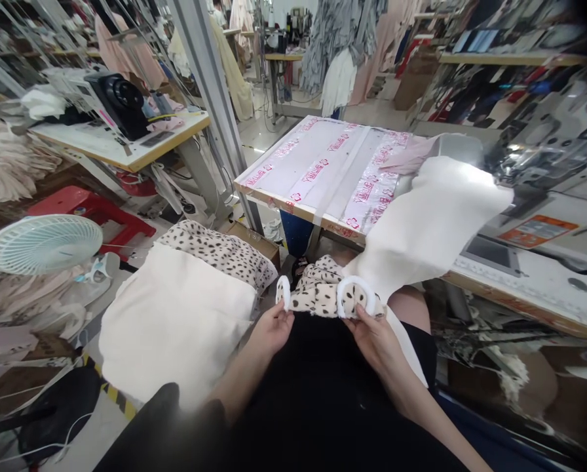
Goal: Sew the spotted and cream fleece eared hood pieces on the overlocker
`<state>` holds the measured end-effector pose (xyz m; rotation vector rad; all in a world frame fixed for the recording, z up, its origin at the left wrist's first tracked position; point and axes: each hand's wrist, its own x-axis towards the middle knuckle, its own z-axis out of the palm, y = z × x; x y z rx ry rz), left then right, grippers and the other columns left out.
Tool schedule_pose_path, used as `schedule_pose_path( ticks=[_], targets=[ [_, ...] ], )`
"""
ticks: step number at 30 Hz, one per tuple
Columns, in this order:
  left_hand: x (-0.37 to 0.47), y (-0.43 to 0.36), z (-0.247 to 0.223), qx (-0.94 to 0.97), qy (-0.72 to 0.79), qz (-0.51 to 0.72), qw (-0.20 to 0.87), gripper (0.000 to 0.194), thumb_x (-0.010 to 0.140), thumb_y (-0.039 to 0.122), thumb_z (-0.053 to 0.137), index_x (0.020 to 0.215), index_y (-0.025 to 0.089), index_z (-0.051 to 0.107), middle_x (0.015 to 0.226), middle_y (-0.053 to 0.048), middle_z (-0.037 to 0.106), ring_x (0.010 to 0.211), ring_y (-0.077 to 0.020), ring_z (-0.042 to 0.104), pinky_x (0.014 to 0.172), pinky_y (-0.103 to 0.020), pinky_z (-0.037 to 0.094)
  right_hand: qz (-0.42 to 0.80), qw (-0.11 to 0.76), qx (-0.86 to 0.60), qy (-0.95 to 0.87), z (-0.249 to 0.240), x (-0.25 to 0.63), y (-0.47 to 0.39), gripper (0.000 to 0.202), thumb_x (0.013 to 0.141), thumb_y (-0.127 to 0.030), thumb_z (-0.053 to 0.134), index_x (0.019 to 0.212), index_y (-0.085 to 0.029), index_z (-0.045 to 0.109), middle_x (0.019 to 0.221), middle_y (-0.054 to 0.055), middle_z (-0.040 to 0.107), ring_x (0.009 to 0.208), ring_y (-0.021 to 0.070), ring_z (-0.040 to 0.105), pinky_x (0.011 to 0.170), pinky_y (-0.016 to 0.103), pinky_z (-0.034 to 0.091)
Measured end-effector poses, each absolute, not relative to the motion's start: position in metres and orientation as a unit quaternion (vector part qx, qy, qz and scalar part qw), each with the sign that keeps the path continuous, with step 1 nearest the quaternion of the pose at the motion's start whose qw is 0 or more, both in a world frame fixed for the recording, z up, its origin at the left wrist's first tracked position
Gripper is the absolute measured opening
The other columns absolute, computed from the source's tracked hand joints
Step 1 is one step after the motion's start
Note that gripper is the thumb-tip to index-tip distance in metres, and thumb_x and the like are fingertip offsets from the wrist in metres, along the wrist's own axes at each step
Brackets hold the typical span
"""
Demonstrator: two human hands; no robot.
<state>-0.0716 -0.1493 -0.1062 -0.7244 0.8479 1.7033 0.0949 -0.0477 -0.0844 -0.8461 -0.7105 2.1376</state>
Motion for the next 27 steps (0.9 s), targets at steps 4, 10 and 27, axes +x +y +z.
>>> schedule_pose_path(
  ticks=[4, 10, 27],
  targets=[
    [-0.074, -0.156, -0.082, -0.25, 0.298, 0.732, 0.559, 0.03, 0.082, 0.009, 0.043, 0.111, 0.009, 0.05, 0.092, -0.011, 0.064, 0.084, -0.0163, 0.063, 0.077, -0.026, 0.051, 0.844, 0.353, -0.328, -0.236, -0.079, 0.098, -0.045, 0.041, 0.075, -0.017, 0.065, 0.112, -0.029, 0.052, 0.116, -0.001, 0.059, 0.108, 0.0189, 0.054, 0.086, 0.035, 0.051],
    [-0.085, -0.137, -0.055, -0.059, 0.26, 0.76, 0.593, 0.05, 0.07, 0.003, 0.045, 0.119, 0.012, 0.048, 0.103, -0.012, 0.063, 0.101, -0.0259, 0.057, 0.093, -0.045, 0.042, 0.862, 0.373, -0.288, -0.188, -0.06, 0.104, -0.035, 0.036, 0.075, -0.011, 0.062, 0.108, -0.023, 0.055, 0.107, 0.004, 0.064, 0.105, 0.0215, 0.056, 0.085, 0.038, 0.052],
    [-0.058, -0.075, -0.025, 0.015, 0.286, 0.797, 0.531, 0.036, 0.082, 0.005, 0.046, 0.114, 0.019, 0.052, 0.106, -0.008, 0.063, 0.103, -0.0212, 0.056, 0.097, -0.048, 0.038, 0.836, 0.452, -0.248, -0.188, -0.061, 0.127, 0.01, 0.027, 0.075, -0.013, 0.062, 0.1, -0.023, 0.061, 0.1, 0.001, 0.068, 0.089, 0.0151, 0.063, 0.081, 0.028, 0.052]
  ],
)
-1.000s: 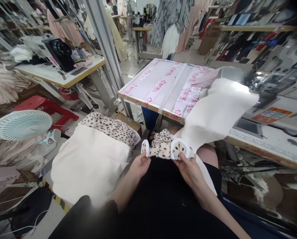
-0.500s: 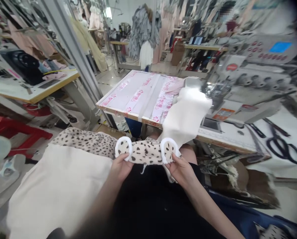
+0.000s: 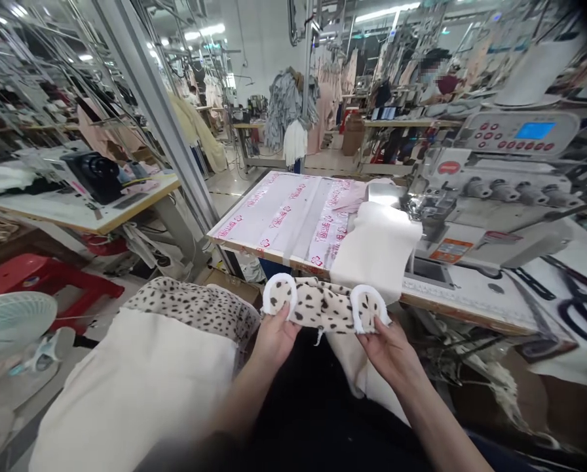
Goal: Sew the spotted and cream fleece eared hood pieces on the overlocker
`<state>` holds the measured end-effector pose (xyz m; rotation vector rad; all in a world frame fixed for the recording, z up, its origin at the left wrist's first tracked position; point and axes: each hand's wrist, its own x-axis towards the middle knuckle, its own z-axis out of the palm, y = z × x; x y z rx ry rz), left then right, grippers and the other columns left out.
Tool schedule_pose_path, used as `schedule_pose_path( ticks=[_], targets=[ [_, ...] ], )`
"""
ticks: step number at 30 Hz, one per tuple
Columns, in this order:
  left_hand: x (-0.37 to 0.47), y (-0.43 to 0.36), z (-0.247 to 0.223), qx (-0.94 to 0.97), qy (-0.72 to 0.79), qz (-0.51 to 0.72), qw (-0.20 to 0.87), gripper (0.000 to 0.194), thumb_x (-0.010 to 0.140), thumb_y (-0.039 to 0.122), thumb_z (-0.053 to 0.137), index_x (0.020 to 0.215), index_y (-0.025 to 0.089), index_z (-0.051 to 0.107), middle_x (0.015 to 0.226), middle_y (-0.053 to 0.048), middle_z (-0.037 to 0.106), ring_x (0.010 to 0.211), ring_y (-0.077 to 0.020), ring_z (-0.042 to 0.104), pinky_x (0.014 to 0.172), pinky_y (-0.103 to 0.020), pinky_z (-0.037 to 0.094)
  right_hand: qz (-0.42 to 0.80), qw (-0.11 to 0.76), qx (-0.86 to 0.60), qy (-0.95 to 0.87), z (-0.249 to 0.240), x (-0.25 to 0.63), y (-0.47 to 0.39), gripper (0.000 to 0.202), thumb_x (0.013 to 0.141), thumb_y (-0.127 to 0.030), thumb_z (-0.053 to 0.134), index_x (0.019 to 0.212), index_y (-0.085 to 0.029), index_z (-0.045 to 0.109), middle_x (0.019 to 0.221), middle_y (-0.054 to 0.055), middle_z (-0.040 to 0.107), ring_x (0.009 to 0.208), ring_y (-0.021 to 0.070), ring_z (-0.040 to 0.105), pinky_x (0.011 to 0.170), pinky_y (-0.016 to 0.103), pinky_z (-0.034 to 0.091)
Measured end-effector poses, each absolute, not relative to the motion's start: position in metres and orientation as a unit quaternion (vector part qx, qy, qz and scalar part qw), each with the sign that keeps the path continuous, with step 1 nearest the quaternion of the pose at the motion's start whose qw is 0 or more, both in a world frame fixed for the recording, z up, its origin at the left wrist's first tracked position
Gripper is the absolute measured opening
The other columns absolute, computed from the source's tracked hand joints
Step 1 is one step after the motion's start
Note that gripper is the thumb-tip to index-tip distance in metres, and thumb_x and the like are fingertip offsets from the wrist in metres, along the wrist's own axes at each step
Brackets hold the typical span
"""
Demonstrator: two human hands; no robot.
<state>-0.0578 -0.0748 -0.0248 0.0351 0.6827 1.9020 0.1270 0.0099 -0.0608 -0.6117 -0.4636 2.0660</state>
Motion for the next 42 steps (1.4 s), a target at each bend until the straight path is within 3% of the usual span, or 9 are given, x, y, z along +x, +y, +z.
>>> schedule_pose_path(
  ticks=[14, 22, 32, 42],
  targets=[
    [-0.062, -0.076, -0.024, 0.017, 0.341, 0.782, 0.522, 0.043, 0.082, 0.003, 0.043, 0.12, 0.023, 0.049, 0.114, -0.007, 0.059, 0.109, -0.0193, 0.053, 0.101, -0.041, 0.035, 0.871, 0.413, -0.184, -0.195, -0.053, 0.13, 0.004, 0.02, 0.077, -0.019, 0.059, 0.097, -0.018, 0.061, 0.101, 0.004, 0.067, 0.094, 0.0166, 0.06, 0.09, 0.033, 0.044],
    [-0.056, -0.075, -0.02, 0.015, 0.352, 0.771, 0.531, 0.044, 0.082, 0.002, 0.042, 0.121, 0.023, 0.049, 0.114, -0.006, 0.059, 0.11, -0.0173, 0.051, 0.104, -0.039, 0.031, 0.894, 0.392, -0.165, -0.141, -0.051, 0.136, 0.006, 0.026, 0.081, -0.037, 0.052, 0.101, -0.022, 0.059, 0.104, 0.001, 0.065, 0.094, 0.0171, 0.059, 0.091, 0.037, 0.042],
    [-0.052, -0.08, -0.029, 0.069, 0.322, 0.771, 0.545, 0.046, 0.077, 0.003, 0.05, 0.12, 0.022, 0.049, 0.111, -0.008, 0.06, 0.109, -0.0211, 0.052, 0.1, -0.044, 0.035, 0.888, 0.373, -0.2, -0.181, -0.068, 0.14, 0.005, 0.039, 0.081, -0.05, 0.045, 0.108, -0.023, 0.056, 0.117, 0.005, 0.059, 0.112, 0.0222, 0.05, 0.098, 0.044, 0.035],
    [-0.052, -0.08, -0.03, 0.076, 0.324, 0.766, 0.55, 0.051, 0.077, 0.001, 0.05, 0.122, 0.025, 0.046, 0.116, -0.007, 0.058, 0.113, -0.021, 0.049, 0.101, -0.044, 0.034, 0.893, 0.364, -0.202, -0.169, -0.069, 0.142, 0.003, 0.04, 0.081, -0.05, 0.042, 0.107, -0.023, 0.057, 0.115, 0.005, 0.06, 0.111, 0.0218, 0.051, 0.098, 0.043, 0.034]
  ],
)
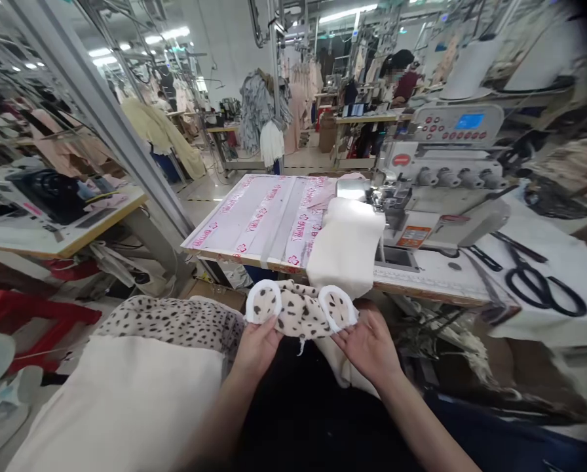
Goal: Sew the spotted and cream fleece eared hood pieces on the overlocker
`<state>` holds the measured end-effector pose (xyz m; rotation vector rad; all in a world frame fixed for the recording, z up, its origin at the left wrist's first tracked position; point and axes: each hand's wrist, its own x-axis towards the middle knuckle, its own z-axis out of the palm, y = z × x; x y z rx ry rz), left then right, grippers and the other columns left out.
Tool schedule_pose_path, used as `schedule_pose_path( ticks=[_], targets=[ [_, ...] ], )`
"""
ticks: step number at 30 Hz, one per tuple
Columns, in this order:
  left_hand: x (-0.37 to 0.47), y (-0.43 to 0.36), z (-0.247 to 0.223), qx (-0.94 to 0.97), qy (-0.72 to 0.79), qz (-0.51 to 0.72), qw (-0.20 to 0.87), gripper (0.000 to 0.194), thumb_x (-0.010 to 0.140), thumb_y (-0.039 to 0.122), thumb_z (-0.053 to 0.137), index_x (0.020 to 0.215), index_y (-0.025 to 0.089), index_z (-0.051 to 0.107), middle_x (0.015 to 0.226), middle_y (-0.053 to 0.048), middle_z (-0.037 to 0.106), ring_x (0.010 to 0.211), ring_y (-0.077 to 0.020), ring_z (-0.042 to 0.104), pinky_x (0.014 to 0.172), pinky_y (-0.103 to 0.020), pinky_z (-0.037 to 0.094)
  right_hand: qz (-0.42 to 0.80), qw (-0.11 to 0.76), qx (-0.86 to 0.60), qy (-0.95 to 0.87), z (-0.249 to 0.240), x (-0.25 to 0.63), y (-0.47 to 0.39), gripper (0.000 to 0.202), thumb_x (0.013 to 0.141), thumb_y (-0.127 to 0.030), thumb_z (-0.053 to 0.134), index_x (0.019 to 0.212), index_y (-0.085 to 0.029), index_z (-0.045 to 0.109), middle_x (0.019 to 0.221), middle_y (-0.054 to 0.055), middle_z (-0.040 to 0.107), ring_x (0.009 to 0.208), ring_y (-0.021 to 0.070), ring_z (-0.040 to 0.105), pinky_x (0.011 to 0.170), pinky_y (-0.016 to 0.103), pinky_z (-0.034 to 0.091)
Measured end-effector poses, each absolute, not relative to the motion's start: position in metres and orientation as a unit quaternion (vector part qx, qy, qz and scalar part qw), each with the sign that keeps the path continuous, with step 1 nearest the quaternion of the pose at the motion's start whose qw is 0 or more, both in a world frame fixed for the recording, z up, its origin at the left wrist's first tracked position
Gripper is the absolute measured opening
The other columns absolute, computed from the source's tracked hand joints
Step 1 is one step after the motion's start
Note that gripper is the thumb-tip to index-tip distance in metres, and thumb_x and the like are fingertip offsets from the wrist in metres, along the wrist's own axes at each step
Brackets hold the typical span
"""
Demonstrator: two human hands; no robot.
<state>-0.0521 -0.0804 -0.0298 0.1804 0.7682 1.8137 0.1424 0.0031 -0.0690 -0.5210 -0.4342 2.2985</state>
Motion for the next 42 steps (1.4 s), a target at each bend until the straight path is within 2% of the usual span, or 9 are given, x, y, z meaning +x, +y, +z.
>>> schedule_pose_path(
  ticks=[14, 17, 20, 25, 29, 34, 36, 39, 42],
  targets=[
    [-0.053, -0.076, -0.03, 0.078, 0.341, 0.758, 0.551, 0.049, 0.077, 0.003, 0.049, 0.121, 0.025, 0.048, 0.114, -0.007, 0.059, 0.112, -0.0201, 0.05, 0.1, -0.04, 0.036, 0.877, 0.364, -0.237, -0.207, -0.075, 0.147, 0.006, 0.044, 0.078, -0.053, 0.047, 0.106, -0.02, 0.057, 0.103, 0.008, 0.065, 0.102, 0.0226, 0.057, 0.094, 0.043, 0.038],
    [-0.049, -0.076, -0.028, 0.083, 0.338, 0.759, 0.55, 0.048, 0.076, 0.003, 0.052, 0.119, 0.023, 0.05, 0.111, -0.007, 0.061, 0.11, -0.0204, 0.052, 0.101, -0.041, 0.035, 0.74, 0.422, -0.393, -0.346, -0.069, 0.15, 0.0, 0.037, 0.073, -0.042, 0.061, 0.104, -0.022, 0.058, 0.107, 0.008, 0.061, 0.104, 0.0253, 0.053, 0.097, 0.046, 0.034],
    [-0.036, -0.074, -0.027, 0.112, 0.336, 0.753, 0.554, 0.044, 0.076, 0.007, 0.055, 0.117, 0.023, 0.052, 0.113, -0.007, 0.06, 0.111, -0.0209, 0.05, 0.102, -0.041, 0.033, 0.501, 0.499, -0.427, -0.564, -0.048, 0.145, -0.016, 0.054, 0.069, -0.024, 0.067, 0.12, -0.027, 0.049, 0.129, 0.005, 0.045, 0.121, 0.0254, 0.037, 0.105, 0.043, 0.023],
    [-0.012, -0.075, -0.013, 0.269, 0.378, 0.656, 0.595, 0.034, 0.077, 0.015, 0.058, 0.111, 0.02, 0.057, 0.12, -0.007, 0.054, 0.117, -0.0208, 0.043, 0.104, -0.035, 0.029, 0.386, 0.388, -0.252, -0.798, -0.016, 0.117, -0.025, 0.061, 0.073, -0.009, 0.051, 0.129, -0.03, 0.041, 0.142, 0.001, 0.026, 0.127, 0.0266, 0.029, 0.104, 0.045, 0.025],
    [-0.019, -0.079, -0.003, 0.412, 0.478, 0.559, 0.538, 0.033, 0.076, 0.017, 0.058, 0.109, 0.02, 0.059, 0.111, -0.009, 0.058, 0.105, -0.0218, 0.051, 0.1, -0.035, 0.033, 0.409, 0.382, -0.282, -0.779, -0.01, 0.111, 0.0, 0.055, 0.072, -0.004, 0.042, 0.122, -0.027, 0.05, 0.126, 0.005, 0.048, 0.114, 0.0231, 0.044, 0.097, 0.04, 0.034],
    [-0.04, -0.072, -0.025, 0.4, 0.599, 0.649, 0.245, 0.047, 0.059, 0.014, 0.071, 0.105, 0.021, 0.061, 0.114, -0.009, 0.051, 0.113, -0.0258, 0.042, 0.106, -0.035, 0.02, 0.533, 0.292, -0.31, -0.731, 0.009, 0.122, 0.025, 0.026, 0.074, -0.013, 0.046, 0.091, -0.022, 0.062, 0.088, 0.001, 0.064, 0.086, 0.0206, 0.056, 0.079, 0.032, 0.041],
    [-0.046, -0.066, -0.037, 0.421, 0.622, 0.611, 0.251, 0.051, 0.059, 0.014, 0.069, 0.108, 0.021, 0.059, 0.116, -0.009, 0.051, 0.114, -0.0272, 0.041, 0.104, -0.038, 0.023, 0.574, 0.271, -0.306, -0.709, 0.02, 0.125, 0.029, 0.019, 0.071, -0.015, 0.049, 0.084, -0.02, 0.062, 0.08, 0.0, 0.063, 0.079, 0.0185, 0.055, 0.072, 0.028, 0.04],
    [-0.056, -0.061, -0.049, 0.494, 0.623, 0.5, 0.343, 0.03, 0.07, 0.022, 0.058, 0.099, 0.019, 0.064, 0.103, -0.009, 0.061, 0.099, -0.0267, 0.053, 0.092, -0.038, 0.038, 0.62, 0.251, -0.307, -0.678, 0.035, 0.131, 0.035, 0.013, 0.066, -0.015, 0.051, 0.077, -0.017, 0.059, 0.068, -0.003, 0.056, 0.064, 0.0129, 0.048, 0.059, 0.021, 0.034],
    [-0.079, -0.063, -0.054, 0.535, 0.629, 0.463, 0.323, 0.027, 0.072, 0.029, 0.052, 0.095, 0.02, 0.064, 0.098, -0.008, 0.063, 0.092, -0.0257, 0.057, 0.084, -0.035, 0.044, 0.654, 0.246, -0.312, -0.644, 0.05, 0.142, 0.044, 0.009, 0.063, -0.015, 0.052, 0.071, -0.016, 0.056, 0.06, -0.005, 0.048, 0.055, 0.0091, 0.039, 0.052, 0.019, 0.026]
  ],
)
